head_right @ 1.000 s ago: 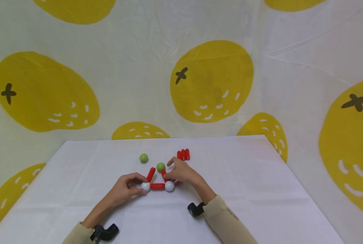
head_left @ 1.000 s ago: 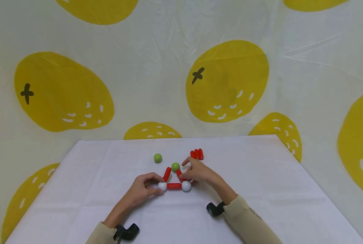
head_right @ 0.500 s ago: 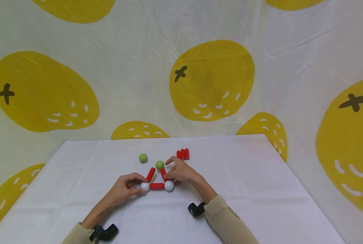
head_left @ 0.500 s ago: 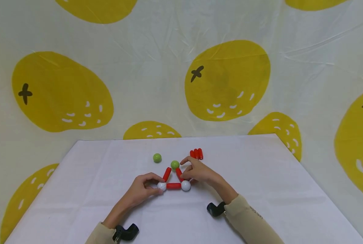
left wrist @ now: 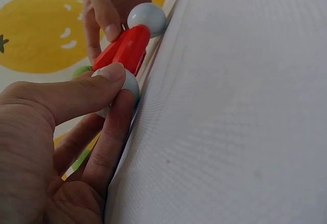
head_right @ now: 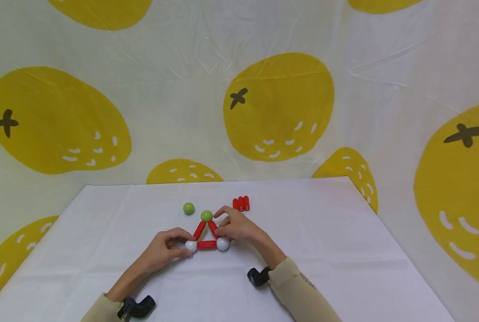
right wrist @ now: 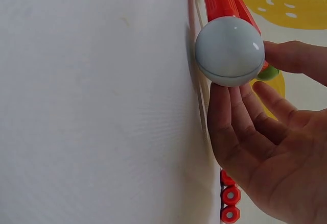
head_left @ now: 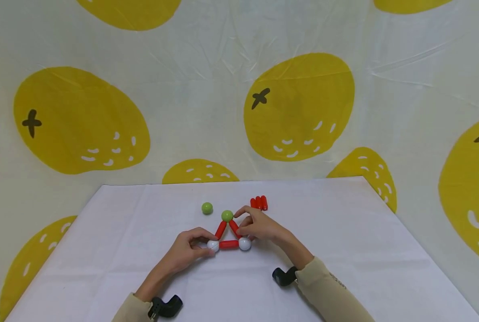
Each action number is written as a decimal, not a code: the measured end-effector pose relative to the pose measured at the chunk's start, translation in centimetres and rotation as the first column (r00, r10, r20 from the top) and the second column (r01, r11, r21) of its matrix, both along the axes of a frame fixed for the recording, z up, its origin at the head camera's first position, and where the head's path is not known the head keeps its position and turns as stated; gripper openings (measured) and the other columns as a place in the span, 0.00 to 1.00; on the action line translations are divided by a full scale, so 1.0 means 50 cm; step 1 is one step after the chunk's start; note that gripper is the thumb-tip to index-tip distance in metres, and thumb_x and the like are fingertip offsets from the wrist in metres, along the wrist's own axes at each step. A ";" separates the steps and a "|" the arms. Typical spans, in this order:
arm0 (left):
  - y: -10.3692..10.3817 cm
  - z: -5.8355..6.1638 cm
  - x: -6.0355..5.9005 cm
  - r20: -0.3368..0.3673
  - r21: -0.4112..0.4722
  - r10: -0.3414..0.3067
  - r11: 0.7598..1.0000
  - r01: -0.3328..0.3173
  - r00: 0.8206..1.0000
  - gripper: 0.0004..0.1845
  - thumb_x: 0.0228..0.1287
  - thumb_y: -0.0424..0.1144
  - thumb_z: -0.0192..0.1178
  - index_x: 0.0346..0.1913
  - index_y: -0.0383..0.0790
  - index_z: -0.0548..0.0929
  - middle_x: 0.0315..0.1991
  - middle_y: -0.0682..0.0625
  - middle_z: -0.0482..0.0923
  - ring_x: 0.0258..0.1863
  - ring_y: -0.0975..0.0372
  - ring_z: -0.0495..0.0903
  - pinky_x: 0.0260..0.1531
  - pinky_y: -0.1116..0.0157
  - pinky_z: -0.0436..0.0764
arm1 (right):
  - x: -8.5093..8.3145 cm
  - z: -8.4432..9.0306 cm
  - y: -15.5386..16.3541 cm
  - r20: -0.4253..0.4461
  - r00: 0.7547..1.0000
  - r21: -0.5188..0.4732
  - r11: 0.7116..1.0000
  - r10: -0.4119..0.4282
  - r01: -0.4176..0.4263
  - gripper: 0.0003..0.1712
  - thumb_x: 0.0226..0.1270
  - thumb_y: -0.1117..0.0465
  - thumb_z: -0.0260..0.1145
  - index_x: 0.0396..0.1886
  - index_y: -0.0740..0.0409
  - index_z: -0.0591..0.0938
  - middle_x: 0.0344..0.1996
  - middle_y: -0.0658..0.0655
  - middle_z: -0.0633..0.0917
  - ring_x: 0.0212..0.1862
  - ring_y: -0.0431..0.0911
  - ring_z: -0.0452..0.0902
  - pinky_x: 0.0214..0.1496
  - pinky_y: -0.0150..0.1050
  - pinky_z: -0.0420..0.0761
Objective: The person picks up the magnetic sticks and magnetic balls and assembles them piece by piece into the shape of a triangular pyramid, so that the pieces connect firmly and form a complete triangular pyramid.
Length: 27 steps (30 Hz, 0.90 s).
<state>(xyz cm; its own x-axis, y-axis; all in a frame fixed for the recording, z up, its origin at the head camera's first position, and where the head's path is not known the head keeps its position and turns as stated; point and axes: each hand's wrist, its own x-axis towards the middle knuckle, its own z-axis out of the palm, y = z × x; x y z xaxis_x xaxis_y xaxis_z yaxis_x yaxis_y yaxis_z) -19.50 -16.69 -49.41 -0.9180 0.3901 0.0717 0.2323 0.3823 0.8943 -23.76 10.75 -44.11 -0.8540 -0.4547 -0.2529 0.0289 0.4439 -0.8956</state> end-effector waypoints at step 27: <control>-0.002 0.003 0.001 -0.002 0.003 0.013 1.000 -0.013 1.000 0.15 0.57 0.43 0.78 0.48 0.57 0.90 0.47 0.56 0.86 0.49 0.66 0.83 0.45 0.71 0.82 | 0.000 -0.011 -0.008 -0.023 0.999 0.094 0.994 -0.046 0.048 0.18 0.67 0.64 0.69 0.55 0.58 0.79 0.37 0.54 0.88 0.36 0.46 0.81 0.37 0.37 0.84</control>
